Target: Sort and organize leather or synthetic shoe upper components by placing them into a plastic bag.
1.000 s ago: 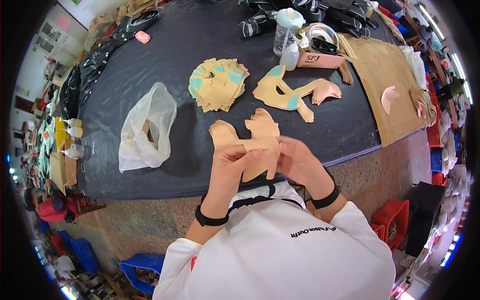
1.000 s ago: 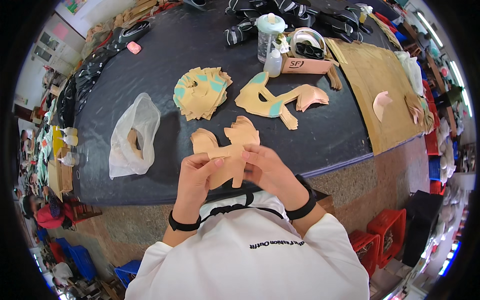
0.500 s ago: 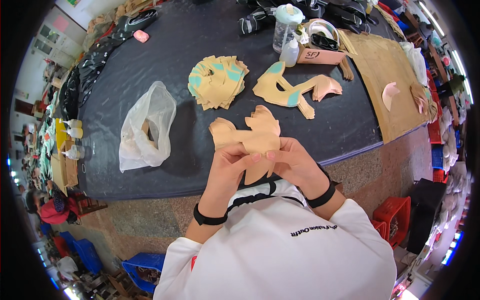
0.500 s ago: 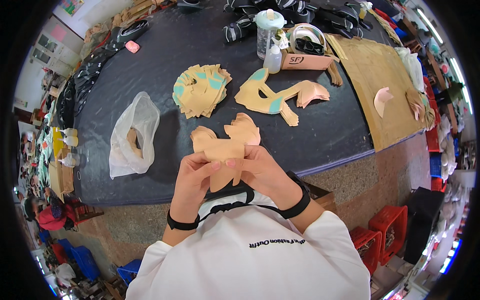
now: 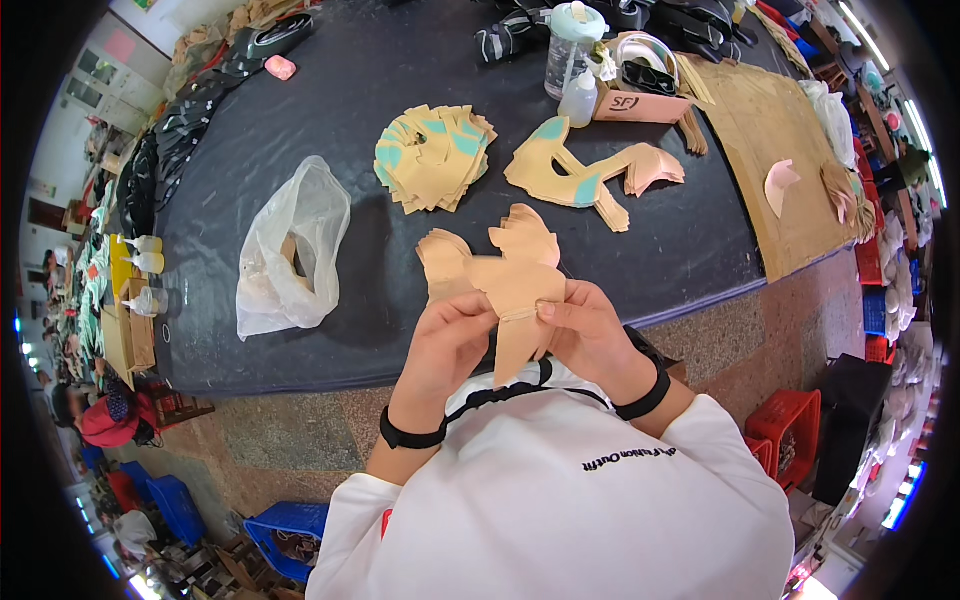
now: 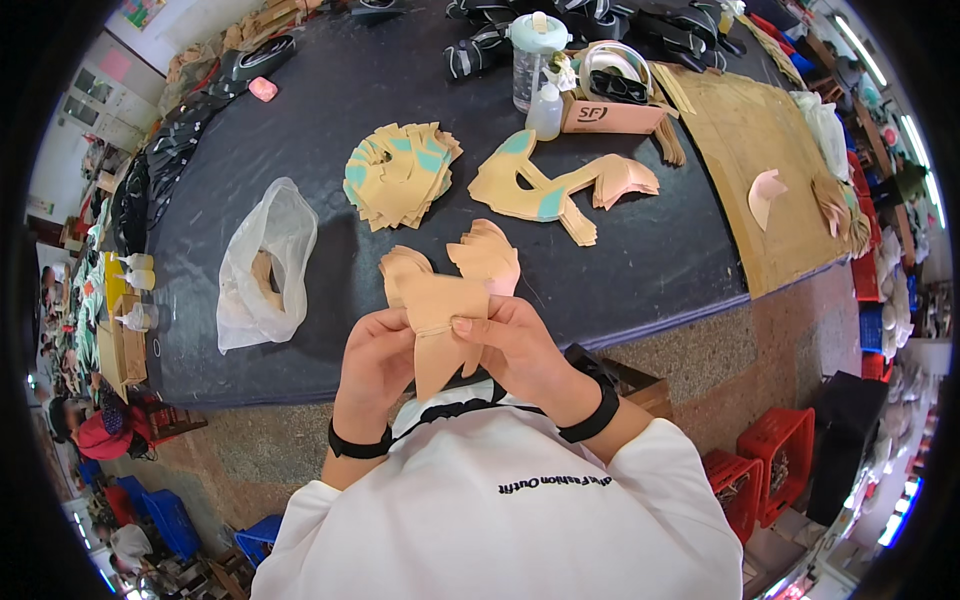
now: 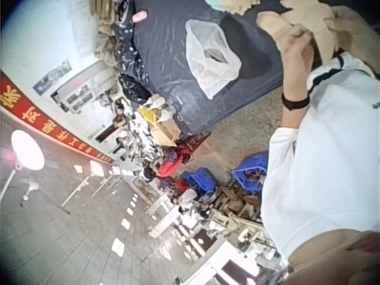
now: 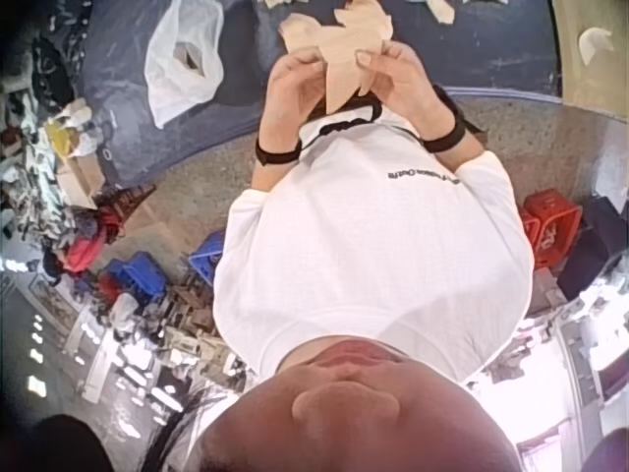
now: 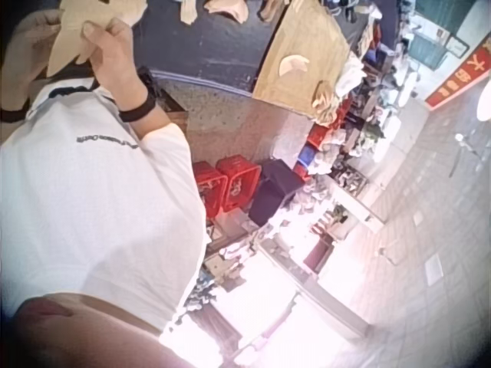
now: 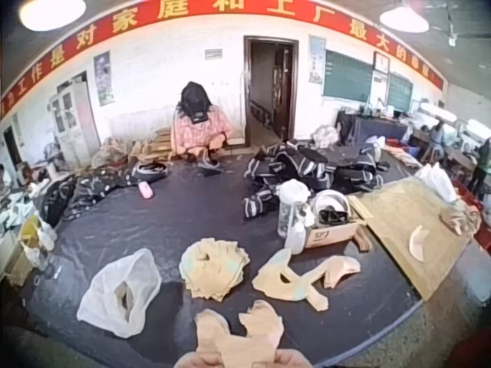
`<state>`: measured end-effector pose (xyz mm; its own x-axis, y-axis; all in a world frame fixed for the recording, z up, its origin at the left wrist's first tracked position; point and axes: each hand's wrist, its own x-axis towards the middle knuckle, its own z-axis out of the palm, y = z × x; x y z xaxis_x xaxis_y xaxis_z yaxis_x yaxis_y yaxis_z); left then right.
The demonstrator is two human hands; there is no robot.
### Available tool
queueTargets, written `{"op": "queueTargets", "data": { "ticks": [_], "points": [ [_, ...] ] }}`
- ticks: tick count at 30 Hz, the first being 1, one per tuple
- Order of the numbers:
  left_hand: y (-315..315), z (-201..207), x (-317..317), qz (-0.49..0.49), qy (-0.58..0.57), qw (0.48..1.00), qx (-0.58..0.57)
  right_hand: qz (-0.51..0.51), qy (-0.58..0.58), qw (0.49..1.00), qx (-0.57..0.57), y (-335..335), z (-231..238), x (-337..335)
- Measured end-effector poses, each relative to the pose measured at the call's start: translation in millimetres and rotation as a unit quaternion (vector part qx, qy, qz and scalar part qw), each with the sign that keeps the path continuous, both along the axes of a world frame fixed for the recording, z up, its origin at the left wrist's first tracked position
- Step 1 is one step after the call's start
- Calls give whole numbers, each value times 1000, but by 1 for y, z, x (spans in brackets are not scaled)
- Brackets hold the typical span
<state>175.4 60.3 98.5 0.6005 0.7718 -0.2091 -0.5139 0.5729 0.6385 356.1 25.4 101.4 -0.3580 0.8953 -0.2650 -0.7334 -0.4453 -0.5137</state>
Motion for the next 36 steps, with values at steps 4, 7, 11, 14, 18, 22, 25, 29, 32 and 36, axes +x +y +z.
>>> {"op": "queueTargets", "data": {
  "ticks": [4,7,11,14,18,22,25,29,32,36],
  "points": [
    [-2,1,0,5,-5,999,33,-56,-99,993,16,-6,2,-4],
    [-6,7,7,34,75,993,83,-56,-88,994,27,-8,4,-4],
    [-12,19,12,78,180,973,118,-58,-122,990,31,-5,6,-5],
    [-15,18,9,63,247,954,156,-20,-258,963,70,-3,7,0],
    [-16,15,6,50,259,949,175,-17,-219,971,97,-2,5,-2],
    [-16,13,2,2,154,981,115,11,-85,994,64,-4,3,0],
    [-20,2,-1,4,85,989,118,34,-3,998,46,-6,-5,-1],
    [-23,0,-1,1,41,993,113,60,52,995,57,-9,-12,0],
    [-25,-3,-2,-16,22,992,120,71,62,994,51,-12,-16,3],
    [-23,-1,0,-21,40,995,91,36,8,999,28,-14,-13,2]
  ]
}}
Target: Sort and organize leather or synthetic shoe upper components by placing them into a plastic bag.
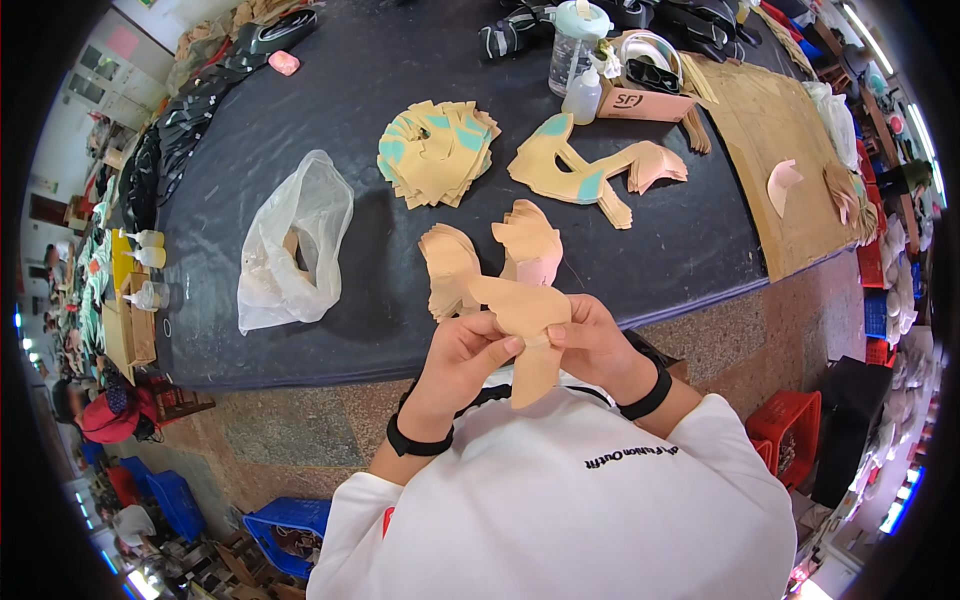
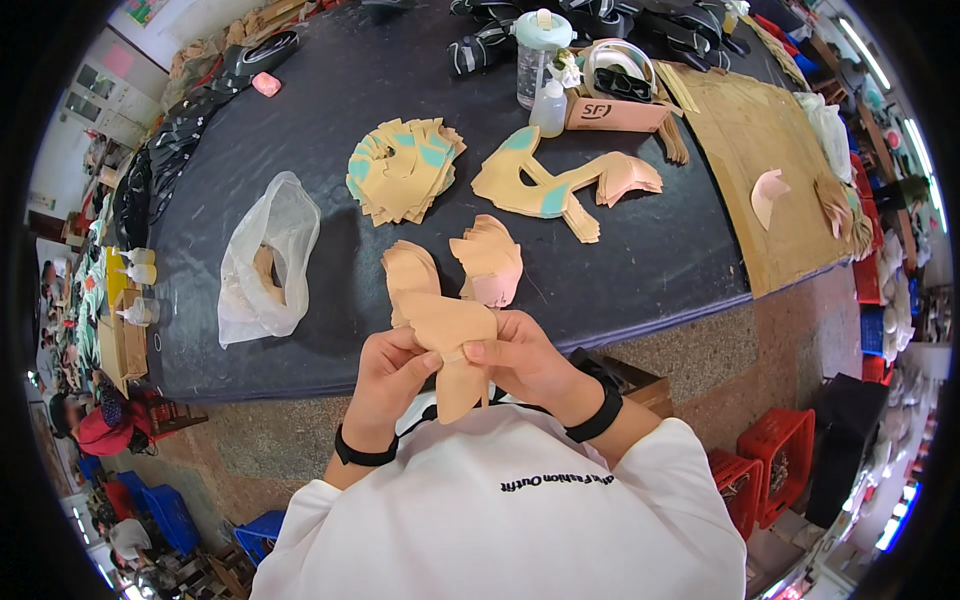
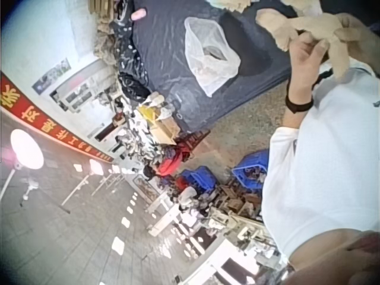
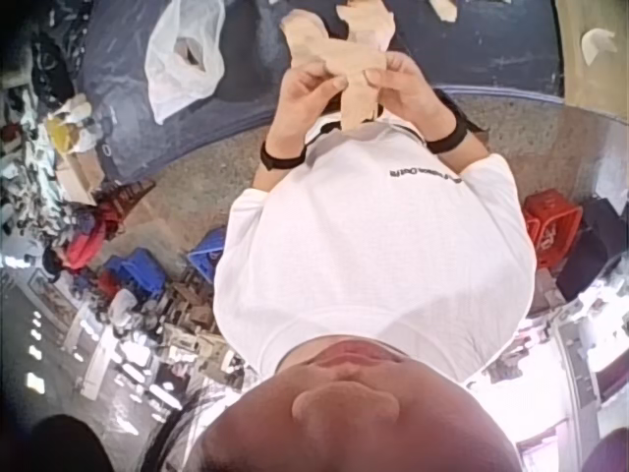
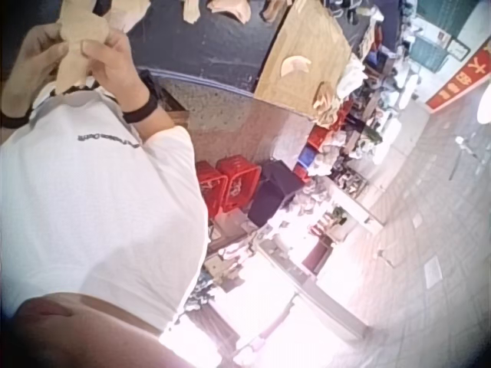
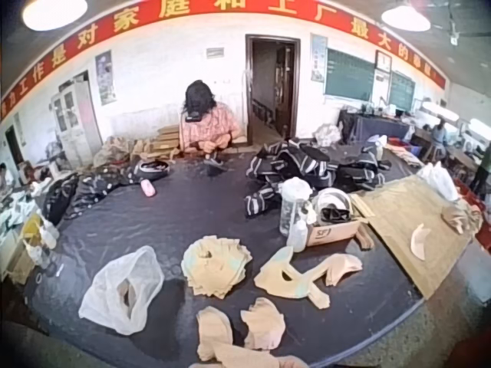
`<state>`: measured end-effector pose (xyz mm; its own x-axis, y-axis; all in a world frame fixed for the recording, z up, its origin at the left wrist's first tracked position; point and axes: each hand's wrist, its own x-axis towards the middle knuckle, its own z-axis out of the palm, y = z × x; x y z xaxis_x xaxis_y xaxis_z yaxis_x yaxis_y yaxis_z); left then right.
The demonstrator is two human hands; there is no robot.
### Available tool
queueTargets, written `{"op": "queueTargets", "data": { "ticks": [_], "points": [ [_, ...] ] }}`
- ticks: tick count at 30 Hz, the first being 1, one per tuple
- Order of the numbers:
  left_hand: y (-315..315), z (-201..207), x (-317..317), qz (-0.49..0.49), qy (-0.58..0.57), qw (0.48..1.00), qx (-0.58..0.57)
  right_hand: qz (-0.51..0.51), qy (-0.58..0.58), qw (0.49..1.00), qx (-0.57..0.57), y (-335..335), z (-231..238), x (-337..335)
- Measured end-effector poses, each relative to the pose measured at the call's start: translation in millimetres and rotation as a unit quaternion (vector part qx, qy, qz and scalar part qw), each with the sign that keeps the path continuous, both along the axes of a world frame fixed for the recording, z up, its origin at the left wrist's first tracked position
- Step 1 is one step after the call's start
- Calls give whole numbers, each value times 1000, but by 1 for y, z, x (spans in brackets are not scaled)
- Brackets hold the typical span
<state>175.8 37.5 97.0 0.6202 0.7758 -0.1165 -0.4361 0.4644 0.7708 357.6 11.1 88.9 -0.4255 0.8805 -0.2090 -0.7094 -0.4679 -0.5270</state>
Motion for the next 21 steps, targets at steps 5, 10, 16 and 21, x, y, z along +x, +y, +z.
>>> {"op": "queueTargets", "data": {
  "ticks": [5,10,16,21],
  "points": [
    [0,-9,-4,24,93,995,-5,-59,-122,991,23,-5,-11,-2],
    [1,-5,-1,40,85,995,-12,-118,-188,974,39,-6,-13,-5],
    [-1,3,7,84,254,962,59,-69,-304,948,59,-2,-5,0],
    [-12,-13,23,228,488,753,379,-196,-653,643,349,1,-7,-13]
  ]
}}
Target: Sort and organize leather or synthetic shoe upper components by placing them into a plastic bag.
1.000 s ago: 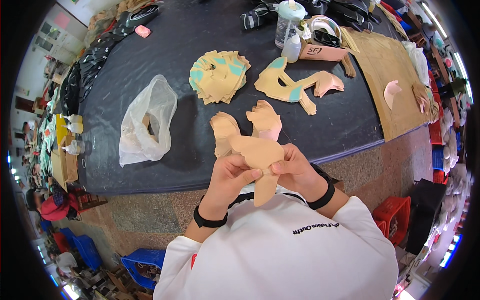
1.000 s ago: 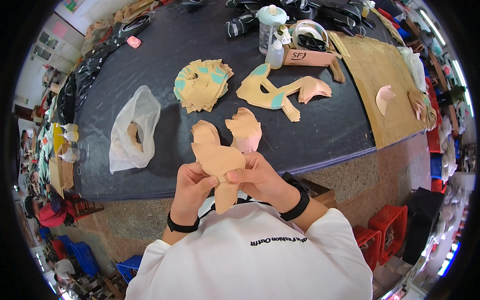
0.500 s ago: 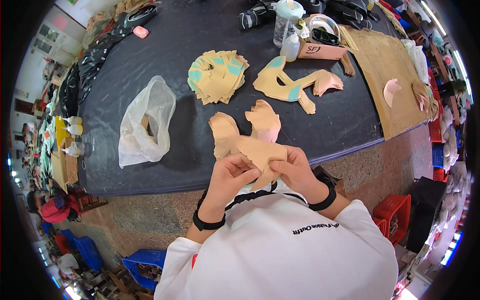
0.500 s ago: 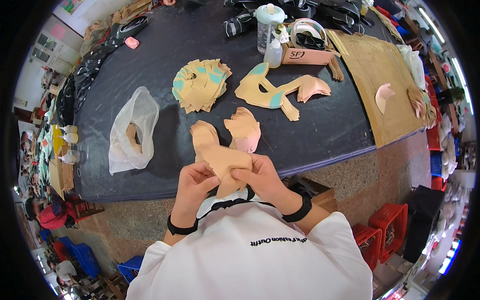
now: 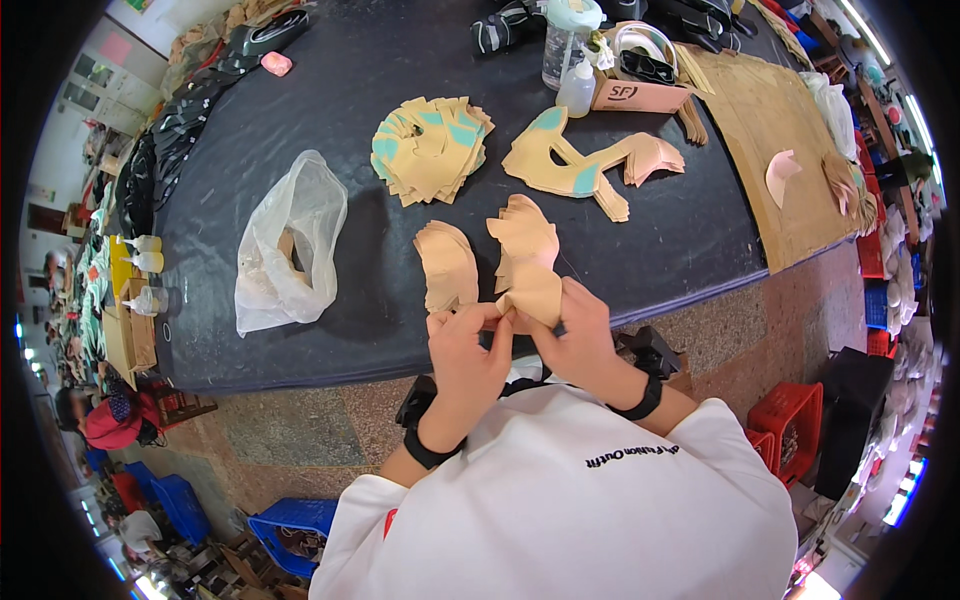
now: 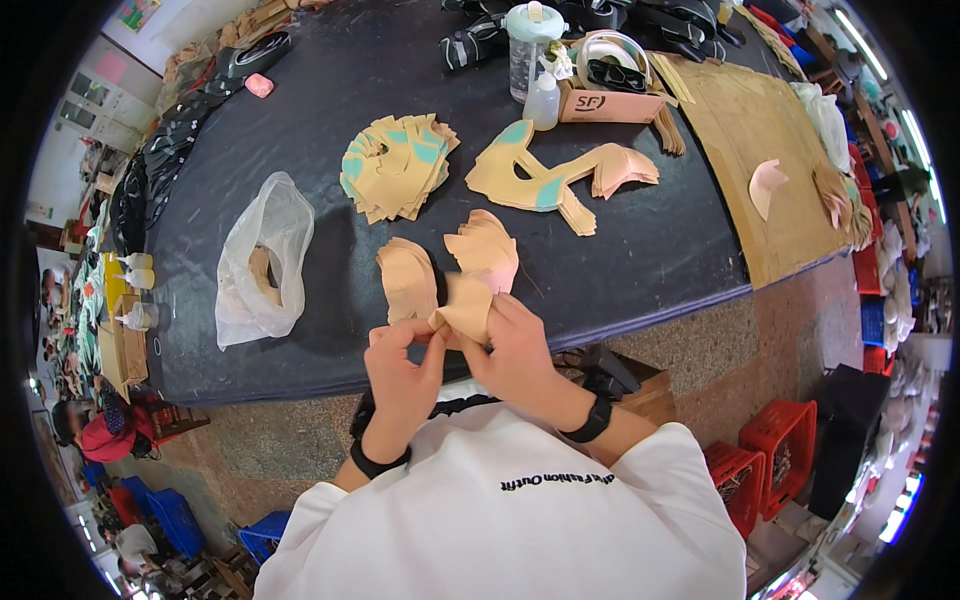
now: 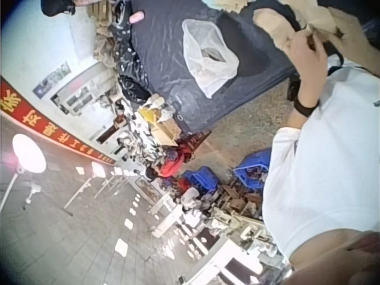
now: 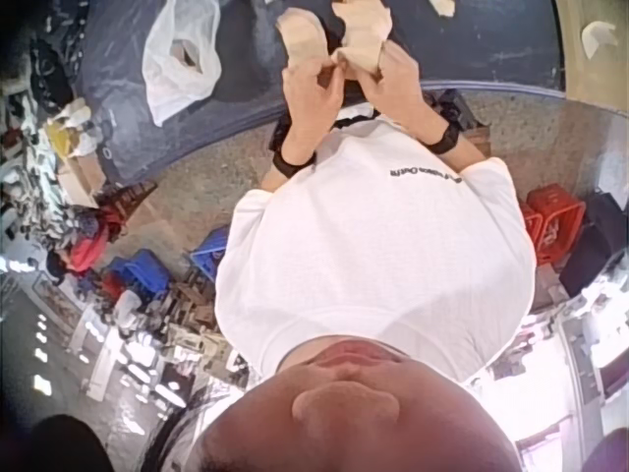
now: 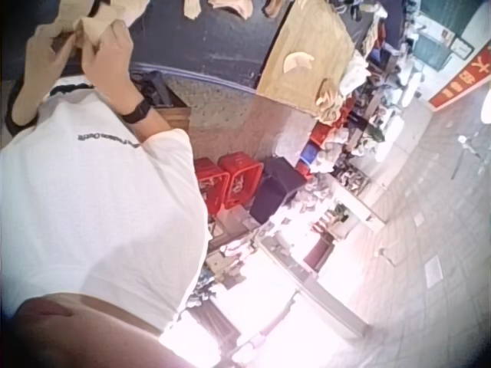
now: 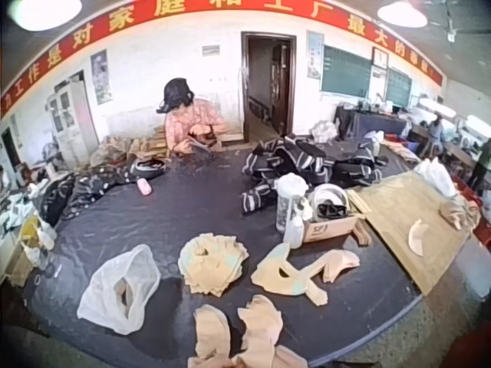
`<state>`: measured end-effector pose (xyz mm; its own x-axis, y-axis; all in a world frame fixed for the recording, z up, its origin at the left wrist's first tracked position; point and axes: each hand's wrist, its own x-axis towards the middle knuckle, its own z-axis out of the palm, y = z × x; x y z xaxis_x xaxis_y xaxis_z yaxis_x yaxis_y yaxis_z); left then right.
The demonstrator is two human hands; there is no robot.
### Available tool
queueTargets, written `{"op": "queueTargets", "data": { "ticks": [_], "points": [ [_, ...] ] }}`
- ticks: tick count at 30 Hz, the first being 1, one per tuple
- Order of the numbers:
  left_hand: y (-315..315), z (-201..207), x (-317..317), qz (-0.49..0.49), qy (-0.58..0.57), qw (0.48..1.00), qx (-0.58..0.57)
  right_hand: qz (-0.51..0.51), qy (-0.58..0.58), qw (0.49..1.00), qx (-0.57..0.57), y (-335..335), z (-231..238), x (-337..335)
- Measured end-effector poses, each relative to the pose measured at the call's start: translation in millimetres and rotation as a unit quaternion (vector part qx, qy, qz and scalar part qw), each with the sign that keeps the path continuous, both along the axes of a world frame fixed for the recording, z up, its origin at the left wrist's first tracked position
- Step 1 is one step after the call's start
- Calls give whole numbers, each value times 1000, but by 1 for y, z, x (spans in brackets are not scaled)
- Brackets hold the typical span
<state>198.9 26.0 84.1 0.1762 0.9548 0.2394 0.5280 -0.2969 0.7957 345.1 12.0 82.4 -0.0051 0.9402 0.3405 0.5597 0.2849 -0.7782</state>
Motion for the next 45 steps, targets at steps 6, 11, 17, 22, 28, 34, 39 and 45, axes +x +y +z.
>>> {"op": "queueTargets", "data": {
  "ticks": [6,11,17,22,28,34,39,45],
  "points": [
    [-1,-12,-19,-96,-287,890,-341,35,261,940,-218,-8,-4,6],
    [-11,-13,-18,-153,-488,710,-484,123,689,570,-429,-32,-12,11],
    [-1,-34,-9,-185,-522,620,-557,154,726,539,-397,-34,-45,17],
    [18,-52,2,-195,-337,812,-436,146,668,634,-361,-13,-87,41],
    [39,-101,14,-119,-217,916,-314,22,508,824,-249,50,-104,54],
    [41,-97,-19,69,-135,980,-125,-130,135,967,-172,78,-152,58],
    [31,-94,-47,165,-129,962,-177,-154,252,919,-261,77,-151,57],
    [26,-121,-65,156,-152,958,-185,-122,-40,988,82,60,-101,16]
  ]
}}
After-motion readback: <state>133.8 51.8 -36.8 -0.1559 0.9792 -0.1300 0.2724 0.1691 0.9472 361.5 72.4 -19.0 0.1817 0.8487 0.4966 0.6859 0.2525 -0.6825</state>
